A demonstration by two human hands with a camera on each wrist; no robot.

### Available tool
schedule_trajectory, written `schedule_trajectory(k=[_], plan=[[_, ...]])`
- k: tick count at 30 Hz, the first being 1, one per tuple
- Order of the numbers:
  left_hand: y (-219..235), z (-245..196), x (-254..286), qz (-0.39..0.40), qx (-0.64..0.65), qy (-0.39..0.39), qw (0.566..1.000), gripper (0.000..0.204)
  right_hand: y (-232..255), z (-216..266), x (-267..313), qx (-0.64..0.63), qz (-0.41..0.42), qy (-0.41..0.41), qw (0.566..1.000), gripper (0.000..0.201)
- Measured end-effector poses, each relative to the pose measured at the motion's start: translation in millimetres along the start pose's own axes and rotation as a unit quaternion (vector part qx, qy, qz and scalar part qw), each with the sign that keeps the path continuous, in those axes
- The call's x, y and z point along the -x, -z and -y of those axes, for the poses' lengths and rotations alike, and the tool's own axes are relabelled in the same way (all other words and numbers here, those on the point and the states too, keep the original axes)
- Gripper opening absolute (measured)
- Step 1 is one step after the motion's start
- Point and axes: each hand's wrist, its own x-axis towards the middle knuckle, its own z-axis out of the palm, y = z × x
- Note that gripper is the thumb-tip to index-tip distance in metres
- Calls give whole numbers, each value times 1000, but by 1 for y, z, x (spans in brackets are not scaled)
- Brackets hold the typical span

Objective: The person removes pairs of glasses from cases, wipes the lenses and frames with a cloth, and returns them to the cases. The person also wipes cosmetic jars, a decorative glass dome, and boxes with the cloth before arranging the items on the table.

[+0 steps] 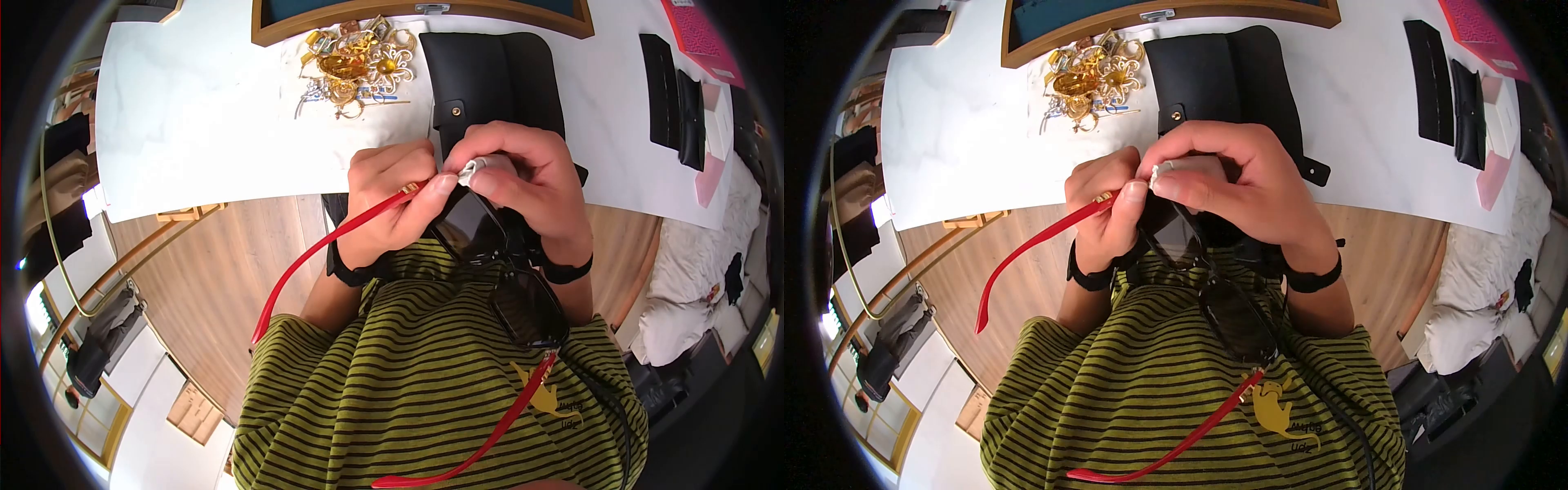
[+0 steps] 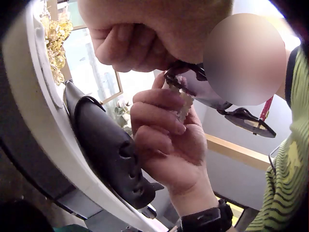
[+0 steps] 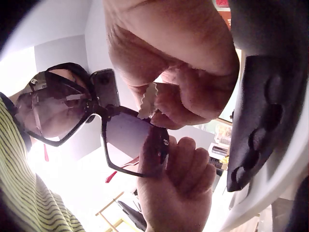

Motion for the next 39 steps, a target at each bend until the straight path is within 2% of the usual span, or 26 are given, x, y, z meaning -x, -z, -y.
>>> schedule_trajectory(k=[5, 7, 10, 13, 17, 19, 23, 25, 26, 28, 34, 39], plan=[[0, 1, 0, -25, 7, 47, 999, 28, 7, 6, 3, -26, 17, -20, 999, 14], [-3, 6, 0, -53, 14, 28, 998, 29, 9, 6, 4, -25, 14, 25, 999, 13], [-3, 14, 2, -78, 27, 89, 993, 31, 13, 6, 8, -44, 34, 33, 998, 10], [-9, 19, 2, -97, 59, 114, 987, 32, 17, 9, 10, -25, 54, 20, 998, 8], [-10, 26, 1, -108, 75, 119, 984, 32, 15, 2, 9, -25, 38, 60, 997, 7], [-12, 26, 3, -101, 75, 115, 985, 32, 16, 5, 9, -39, 38, 19, 998, 8], [-10, 22, 0, -63, 33, 94, 993, 31, 16, 4, 6, -20, 60, 3, 998, 8], [-9, 24, 1, -64, 37, 90, 993, 29, 15, 2, 2, 39, 68, 54, 995, 10], [-10, 23, 1, -66, 39, 93, 993, 28, 14, 3, 1, 39, 69, 54, 995, 10], [-10, 24, 1, -69, 43, 96, 992, 28, 11, 5, 2, 40, 40, 14, 998, 14], [-9, 24, 2, -71, 47, 105, 991, 27, 6, 4, 2, -3, 9, -38, 999, 19], [-8, 21, 0, -55, 26, 92, 994, 26, 6, 4, -1, 9, -1, -45, 999, 15]])
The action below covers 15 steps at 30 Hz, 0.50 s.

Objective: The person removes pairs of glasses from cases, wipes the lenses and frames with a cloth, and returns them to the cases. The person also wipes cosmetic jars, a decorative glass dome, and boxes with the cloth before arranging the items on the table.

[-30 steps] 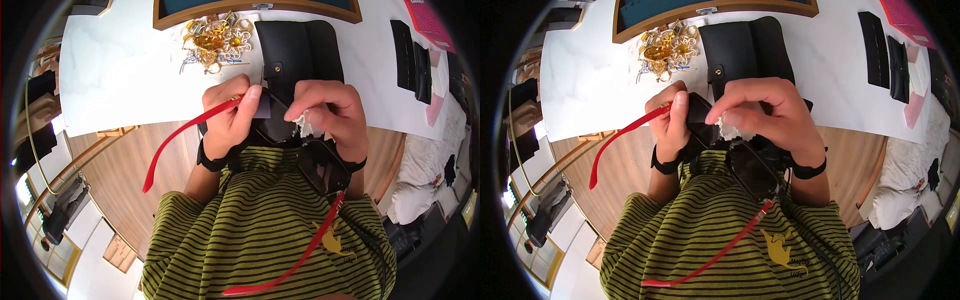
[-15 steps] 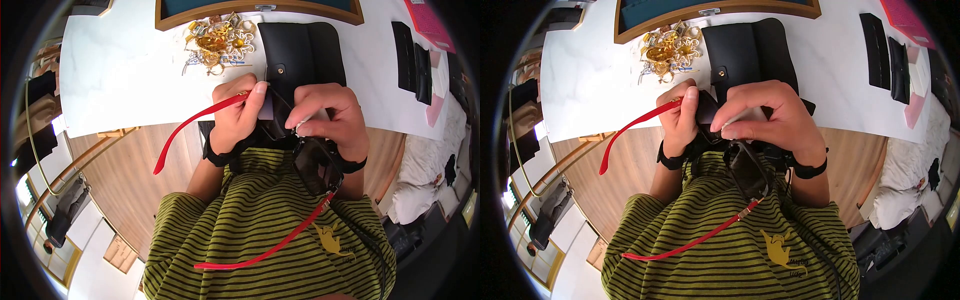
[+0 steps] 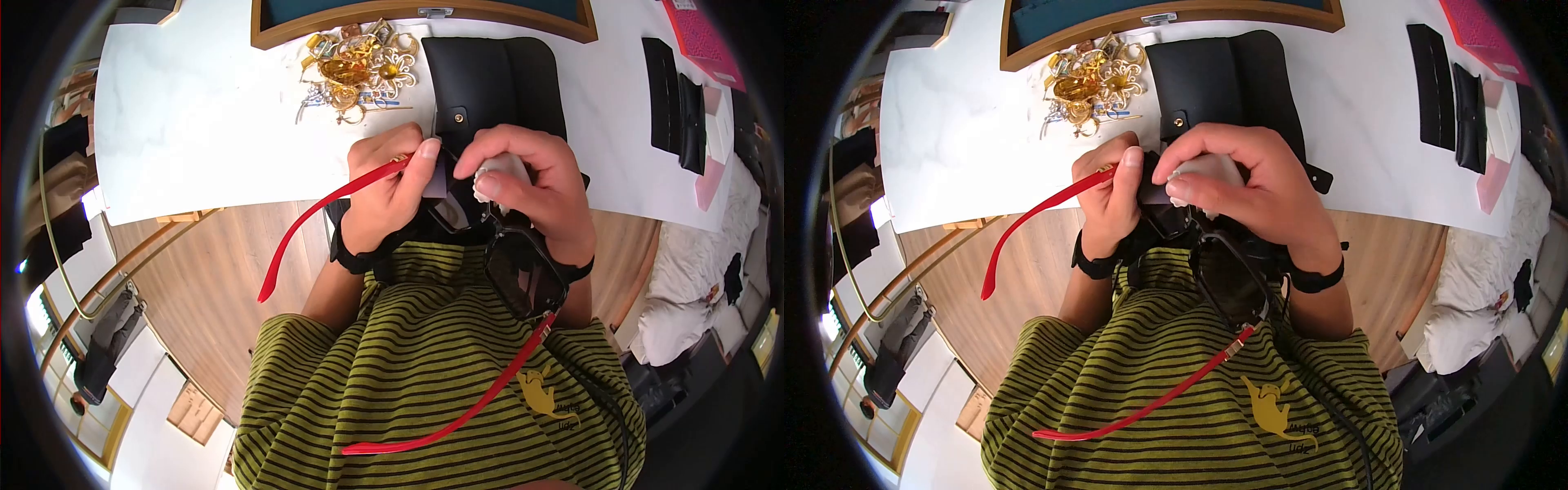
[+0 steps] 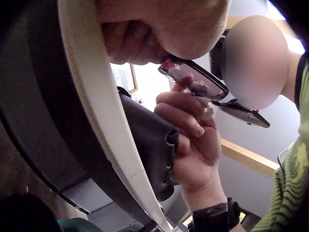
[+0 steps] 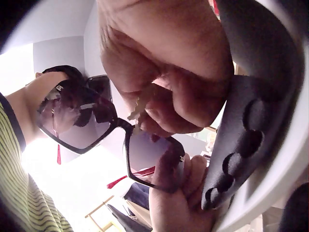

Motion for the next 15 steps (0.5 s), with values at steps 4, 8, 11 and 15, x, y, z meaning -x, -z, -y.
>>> schedule_trajectory(k=[4, 8, 11, 15], plan=[[1, -1, -1, 39, 6, -38, 999, 25, -4, -7, -4, 0, -43, 1, 999, 13], [3, 0, -1, 75, 6, -52, 996, 23, -5, -11, -6, -1, -45, -4, 999, 15], [2, 2, -1, 77, 16, -60, 995, 24, -5, -12, -8, 6, -47, -4, 999, 15], [3, -3, -1, 79, 9, -63, 995, 26, -2, -11, -8, -2, -35, -18, 999, 16]])
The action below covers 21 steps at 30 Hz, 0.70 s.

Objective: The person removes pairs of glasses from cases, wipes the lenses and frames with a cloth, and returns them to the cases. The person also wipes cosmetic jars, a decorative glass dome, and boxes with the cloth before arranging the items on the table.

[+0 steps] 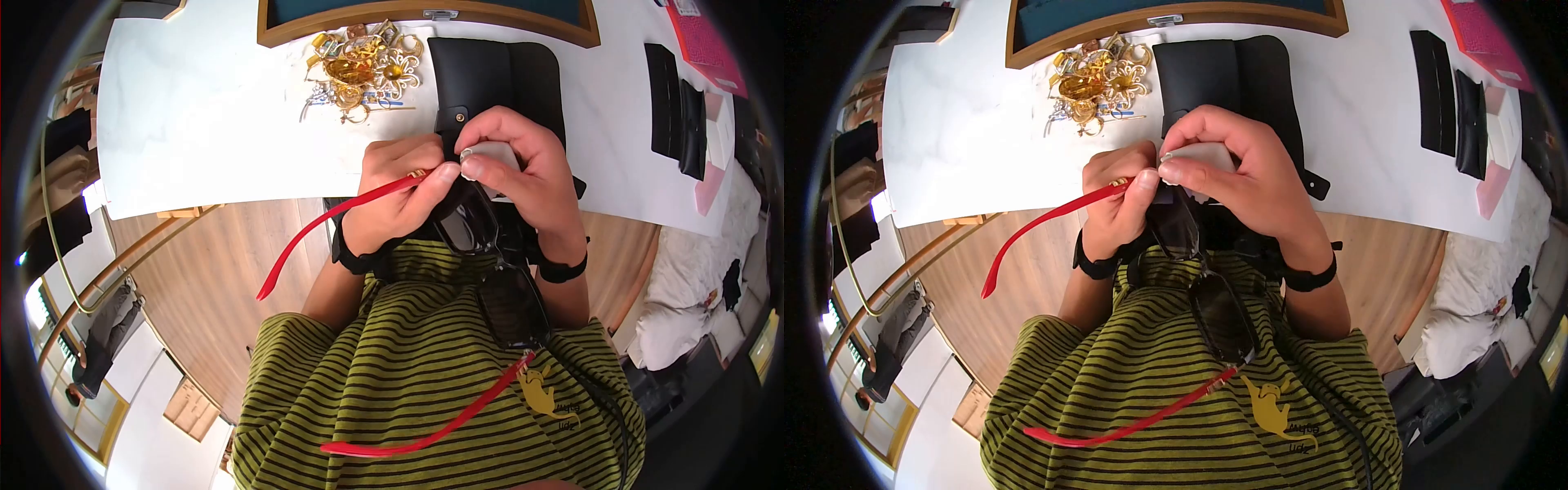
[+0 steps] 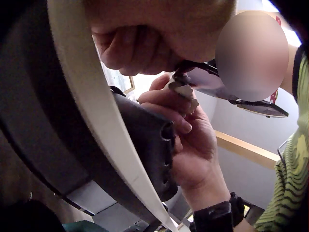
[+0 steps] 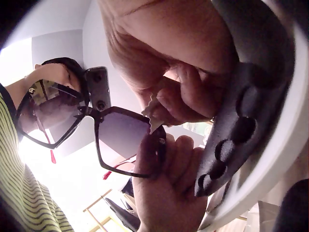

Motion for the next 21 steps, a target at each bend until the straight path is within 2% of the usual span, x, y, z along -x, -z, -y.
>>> schedule_trajectory(k=[2, 4, 5, 7, 11, 13, 14, 16, 20, 21], plan=[[0, -5, -2, -2, 4, -7, 1000, 27, 0, -2, 0, -4, -2, 1, 1000, 15], [0, -11, -4, 12, 20, -16, 1000, 27, -3, -5, -1, 25, -31, 62, 997, 15], [-1, -15, -6, 12, 19, -17, 1000, 27, -3, -4, 0, 25, -31, 64, 997, 15], [-3, -22, -10, -8, 13, -24, 1000, 27, -5, -2, 5, 18, -16, 30, 999, 14], [-3, -23, -13, -23, -25, -33, 999, 26, -3, -6, 13, 12, -17, 39, 999, 12], [1, -19, -12, -27, -66, -40, 997, 26, -3, -2, 15, -11, -75, 11, 997, 11], [2, -17, -11, -30, -72, -35, 996, 26, -3, -1, 16, -12, -76, 9, 997, 11], [3, -14, -8, -32, -87, -12, 996, 25, -2, 1, 16, -129, -120, 6, 984, 14], [3, -4, -7, -27, -118, 1, 993, 23, 6, -3, 17, -161, -87, -16, 983, 16], [3, -4, -7, -28, -118, 2, 993, 23, 5, -3, 16, -128, -73, 2, 989, 16]])
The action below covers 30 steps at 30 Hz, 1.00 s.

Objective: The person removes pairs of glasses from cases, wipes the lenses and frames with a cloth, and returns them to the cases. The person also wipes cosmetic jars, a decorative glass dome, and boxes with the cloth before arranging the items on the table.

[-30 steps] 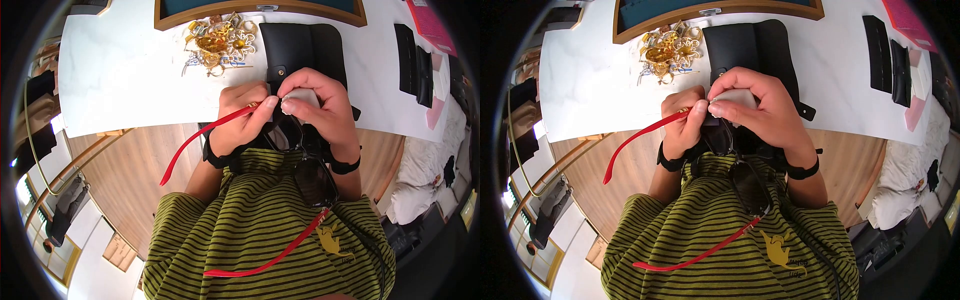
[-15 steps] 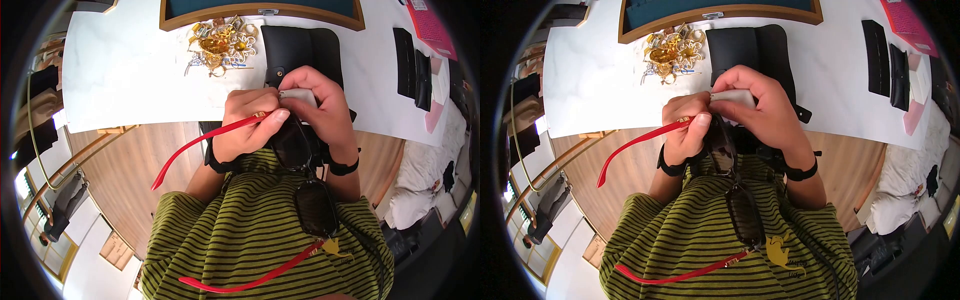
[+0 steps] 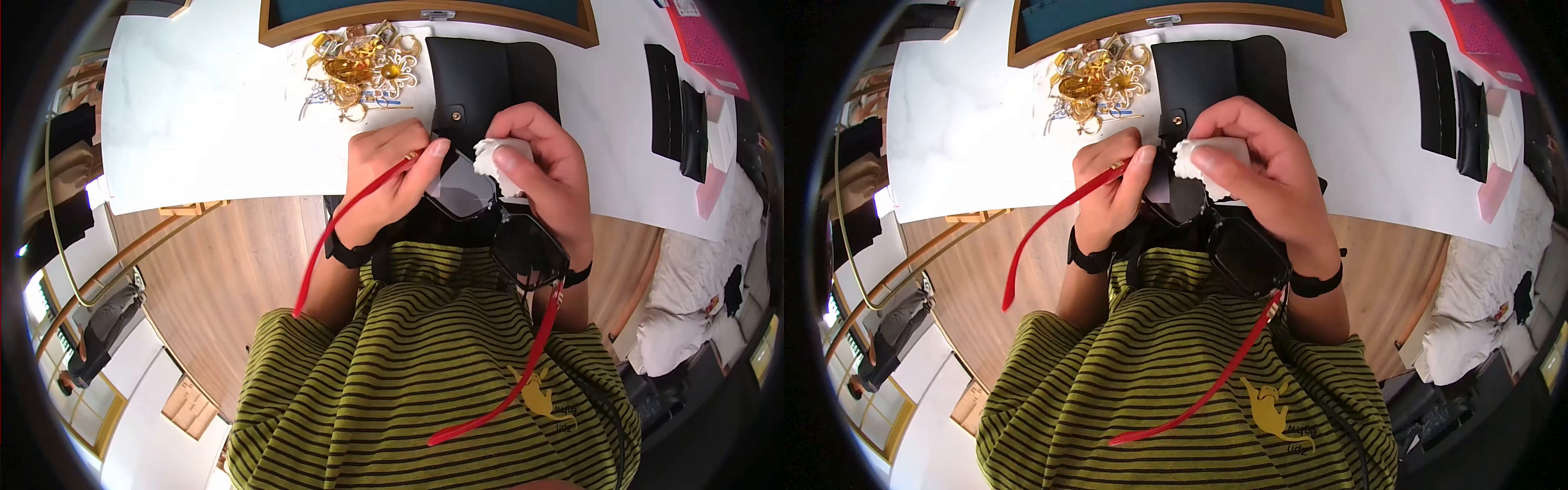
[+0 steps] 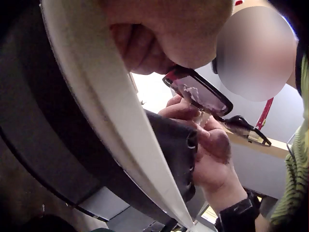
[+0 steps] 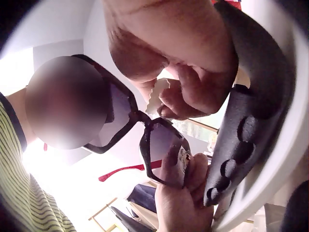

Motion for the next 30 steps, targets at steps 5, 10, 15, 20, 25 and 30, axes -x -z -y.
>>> schedule_trajectory(k=[5, 10, 15, 20, 25, 30], plan=[[-1, 1, 0, 1, 33, 37, 999, 23, 0, -1, -4, 48, 34, 16, 998, 17], [1, 4, 0, -2, 50, 43, 998, 24, 6, 8, -5, 64, 143, 57, 986, 12], [1, 5, 0, -5, 53, 44, 998, 25, 9, 9, -7, 79, 176, 88, 977, 13], [1, 5, 1, -5, 63, 56, 996, 25, 3, 5, -7, 70, 110, 35, 991, 18], [1, 4, 0, 8, 58, 49, 997, 25, -4, -2, -9, 55, 79, 35, 995, 16], [0, 8, 3, 25, 74, 22, 997, 23, -8, -5, -14, 84, 61, 31, 994, 13]])
